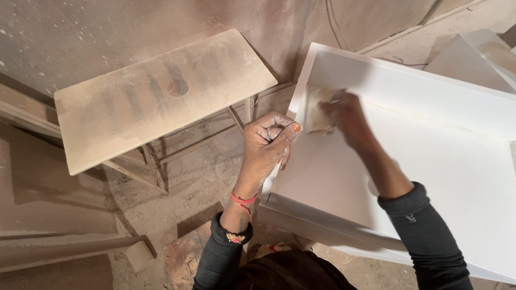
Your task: The person sands the interior and edges of a white rectangular wooden tray-like box using a sanding block, working the inner corners and rim surfaces by hand while steadying the box with the other hand. They reposition the box and continue sanding different sections of the interior and edges throughout the clip.
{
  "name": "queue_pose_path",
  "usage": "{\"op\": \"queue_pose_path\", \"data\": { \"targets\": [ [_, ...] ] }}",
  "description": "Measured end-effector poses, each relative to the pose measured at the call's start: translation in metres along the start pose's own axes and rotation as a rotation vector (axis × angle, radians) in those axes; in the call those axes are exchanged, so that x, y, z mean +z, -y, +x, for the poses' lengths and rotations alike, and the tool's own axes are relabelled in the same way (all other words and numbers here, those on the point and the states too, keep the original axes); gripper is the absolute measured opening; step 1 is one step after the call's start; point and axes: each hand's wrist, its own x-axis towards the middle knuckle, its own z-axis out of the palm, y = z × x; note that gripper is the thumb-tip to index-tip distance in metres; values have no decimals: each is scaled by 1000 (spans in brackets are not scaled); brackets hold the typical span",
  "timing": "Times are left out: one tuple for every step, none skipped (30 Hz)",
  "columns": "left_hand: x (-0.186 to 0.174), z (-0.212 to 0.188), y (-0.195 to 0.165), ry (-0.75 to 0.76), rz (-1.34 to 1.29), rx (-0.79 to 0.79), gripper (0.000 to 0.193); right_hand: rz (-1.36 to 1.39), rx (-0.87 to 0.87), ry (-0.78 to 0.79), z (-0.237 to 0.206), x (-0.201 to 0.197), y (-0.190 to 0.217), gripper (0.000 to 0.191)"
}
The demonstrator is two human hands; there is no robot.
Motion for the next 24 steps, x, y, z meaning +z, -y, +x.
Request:
{"op": "queue_pose_path", "data": {
  "targets": [
    [0,-1,0,-9,-8,-4,17,-26,-13,-50,1,-11,-1,13],
    [0,-2,0,-11,-13,-11,17,-47,-24,-106,1,-20,-3,11],
    [-1,-2,0,-8,-17,-15,17,-201,-59,-129,1,-26,-5,14],
    [-1,-1,0,0,-20,-11,17,-357,-100,-149,1,-32,-7,18],
    [-1,-1,0,3,-25,-5,17,-517,-144,-165,1,-35,-8,22],
    [-2,-1,0,6,-29,-3,17,-603,-201,-167,0,-36,-9,21],
    [-2,0,-1,11,-22,2,18,-689,-255,-170,-2,-36,-10,20],
    [-3,-1,-1,13,-16,8,19,-775,-310,-170,-2,-35,-10,19],
    [-3,-1,-1,16,-10,13,19,-794,-379,-176,-3,-34,-10,14],
    [-3,0,-1,10,4,14,19,-813,-449,-182,-3,-33,-9,10],
    [-4,0,-2,4,18,13,19,-832,-518,-187,-1,-31,-8,9],
    [-5,0,-2,-3,31,13,19,-935,-569,-169,1,-30,-7,10],
    [-5,0,-3,-4,34,13,19,-1038,-619,-152,5,-29,-6,13],
    [-5,-1,-3,-5,37,14,19,-1141,-668,-134,10,-28,-6,18],
    [-5,-1,-4,-6,40,15,19,-1143,-692,-126,15,-26,-6,17],
    [-5,-1,-4,-6,39,15,19,-1146,-716,-118,20,-24,-7,16],
    [-4,-1,-5,-7,38,15,19,-1149,-741,-108,26,-21,-8,15],
    [-4,-1,-5,-10,37,16,19,-1138,-745,-113,31,-19,-9,12],
    [-4,-1,-5,-13,33,5,18,-1127,-748,-116,35,-16,-11,9],
    [-4,-2,-6,-17,29,-7,18,-1115,-752,-119,40,-13,-13,8],
    [-5,-2,-6,-22,26,-16,17,-1099,-783,-131,44,-11,-15,9],
    [-5,-2,-6,-25,30,-19,17,-1084,-814,-145,47,-9,-16,9],
    [-5,-2,-7,-27,35,-25,18,-1069,-843,-157,50,-8,-18,9],
    [-5,-2,-7,-30,38,-31,18,-1089,-865,-159,52,-6,-19,10]
  ]
}}
